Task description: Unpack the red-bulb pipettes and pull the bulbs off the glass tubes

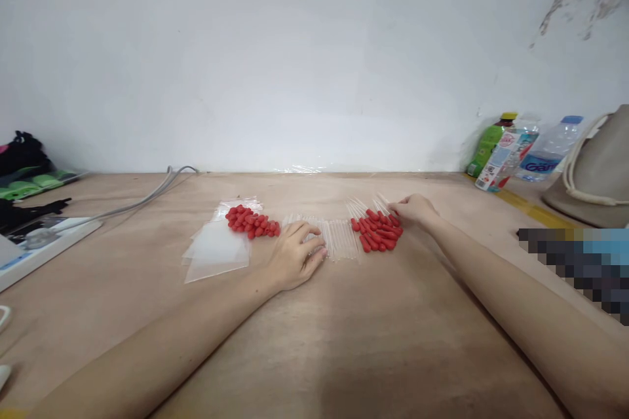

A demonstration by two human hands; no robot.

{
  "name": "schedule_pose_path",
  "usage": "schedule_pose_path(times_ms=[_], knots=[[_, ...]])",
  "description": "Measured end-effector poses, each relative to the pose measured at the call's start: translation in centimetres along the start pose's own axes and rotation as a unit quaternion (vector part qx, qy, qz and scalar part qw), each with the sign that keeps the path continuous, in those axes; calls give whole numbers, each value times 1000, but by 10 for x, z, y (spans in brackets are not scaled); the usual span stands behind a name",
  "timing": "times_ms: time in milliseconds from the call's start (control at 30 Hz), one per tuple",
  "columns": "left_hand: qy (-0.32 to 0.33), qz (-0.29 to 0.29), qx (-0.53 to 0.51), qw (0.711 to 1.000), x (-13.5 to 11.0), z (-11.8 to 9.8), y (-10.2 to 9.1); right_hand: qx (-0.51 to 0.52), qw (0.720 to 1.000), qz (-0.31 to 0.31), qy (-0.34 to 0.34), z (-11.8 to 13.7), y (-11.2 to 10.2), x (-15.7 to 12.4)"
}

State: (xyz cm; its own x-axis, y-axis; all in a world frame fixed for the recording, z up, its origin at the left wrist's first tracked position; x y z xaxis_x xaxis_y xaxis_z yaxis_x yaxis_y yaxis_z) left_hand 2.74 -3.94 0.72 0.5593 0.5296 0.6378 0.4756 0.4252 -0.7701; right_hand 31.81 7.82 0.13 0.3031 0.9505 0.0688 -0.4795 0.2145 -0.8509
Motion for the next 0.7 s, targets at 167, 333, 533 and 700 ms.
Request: schedule_pose_path(times_ms=[167,333,533,700], knots=[[1,-1,0,1000,1,-1,-2,46,996,-65,-33,5,-5,-6],[-10,-24,20,999,0,1,-1,93,960,-158,-213,29,-8,-39],[12,-77,91,993,0,-1,-5,53,840,-201,-502,56,12,-129],[49,-86,106,989,0,-4,-8,64,818,-180,-543,58,26,-150]])
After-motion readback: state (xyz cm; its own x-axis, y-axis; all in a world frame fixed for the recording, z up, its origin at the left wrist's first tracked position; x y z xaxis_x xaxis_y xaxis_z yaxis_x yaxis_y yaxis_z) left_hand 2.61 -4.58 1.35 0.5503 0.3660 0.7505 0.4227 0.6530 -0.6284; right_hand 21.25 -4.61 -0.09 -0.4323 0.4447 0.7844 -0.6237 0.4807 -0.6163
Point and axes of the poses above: each hand's wrist, its own x-axis towards the middle knuckle, its own y-axis out of the palm, z = x × y, the point moved 2 cm from there along x, towards the middle knuckle, and after that the axes turned 1 degree about -y, right-handed, at the moved point
